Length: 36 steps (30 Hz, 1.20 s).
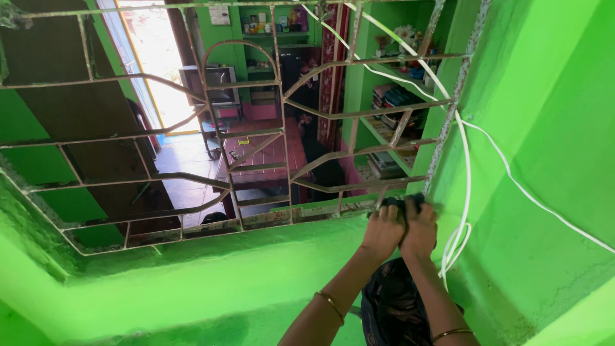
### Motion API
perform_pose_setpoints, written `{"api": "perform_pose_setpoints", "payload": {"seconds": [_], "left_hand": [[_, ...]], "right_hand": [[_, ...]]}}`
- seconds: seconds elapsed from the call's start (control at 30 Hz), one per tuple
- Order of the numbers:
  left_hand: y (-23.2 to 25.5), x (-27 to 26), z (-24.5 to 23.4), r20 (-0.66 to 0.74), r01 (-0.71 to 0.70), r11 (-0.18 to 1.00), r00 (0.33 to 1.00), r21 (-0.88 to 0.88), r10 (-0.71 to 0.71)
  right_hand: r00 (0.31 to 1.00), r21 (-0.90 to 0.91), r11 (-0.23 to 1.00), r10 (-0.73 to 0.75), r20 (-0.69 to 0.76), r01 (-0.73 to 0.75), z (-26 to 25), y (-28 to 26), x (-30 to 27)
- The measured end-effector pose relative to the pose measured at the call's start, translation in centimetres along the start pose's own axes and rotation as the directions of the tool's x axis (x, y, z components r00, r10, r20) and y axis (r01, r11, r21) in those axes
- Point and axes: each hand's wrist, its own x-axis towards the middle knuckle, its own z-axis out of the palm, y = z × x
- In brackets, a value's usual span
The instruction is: The person scrubs a metal window grille with a dark cloth, moving their hands back and forth across the bars to clean the surface. The camera angle is high, looking down at the hands and the window frame.
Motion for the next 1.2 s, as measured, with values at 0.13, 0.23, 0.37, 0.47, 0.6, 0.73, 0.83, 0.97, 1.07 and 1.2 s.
{"api": "perform_pose_setpoints", "payload": {"seconds": [0.13, 0.23, 0.37, 0.47, 0.6, 0.73, 0.83, 0.97, 1.07, 1.2], "left_hand": [[-0.4, -1.1, -2.6, 0.038, 0.059, 0.996, 0.998, -0.07, -0.057], [-0.8, -1.7, -4.9, -0.029, 0.149, 0.966, 0.987, -0.213, -0.159], [1.0, -1.3, -5.4, -0.016, 0.388, 0.819, 0.9, -0.423, -0.435], [2.3, -0.6, -5.6, 0.004, 0.467, 0.74, 0.847, -0.485, -0.532], [2.9, -0.1, -5.9, 0.008, 0.547, 0.641, 0.764, -0.538, -0.645], [1.5, -1.3, -6.2, 0.214, 0.74, 0.444, 0.607, -0.505, -0.766], [-0.1, -4.1, -6.2, 0.04, 0.695, 0.387, 0.513, -0.606, -0.858], [-0.5, -8.5, -5.8, 0.257, 0.752, 0.122, 0.366, -0.648, -0.894], [-0.5, -9.2, -5.8, 0.482, 0.624, -0.267, 0.203, -0.735, -0.852], [-1.9, -8.8, -6.5, 0.501, 0.25, -0.456, 0.166, -0.854, -0.849]], "right_hand": [[0.975, 0.123, 0.987, -0.128, 0.18, 0.106, -0.9, -0.1, 0.8], [0.987, 0.468, 0.884, -0.062, 0.148, -0.014, -0.6, 2.0, 0.7], [0.396, 0.687, -0.268, 0.655, 0.644, -0.675, 2.9, 4.9, -0.7], [0.297, 0.689, -0.376, 0.7, 0.65, -0.62, 5.5, 7.5, 0.6], [0.407, 0.68, -0.5, 0.553, 0.727, -0.537, 8.2, 8.7, 3.8], [0.493, 0.566, -0.629, 0.313, 0.812, -0.533, 9.6, 5.3, 3.5], [0.455, 0.689, -0.409, 0.534, 0.713, -0.598, 9.0, -0.7, 1.5], [0.477, 0.665, -0.35, 0.489, 0.73, -0.659, 2.4, -3.6, -0.3], [0.429, 0.609, -0.392, 0.455, 0.78, -0.69, 0.4, -4.4, -2.7], [0.331, 0.487, -0.501, 0.37, 0.868, -0.716, 4.4, -3.4, -3.6]]}}
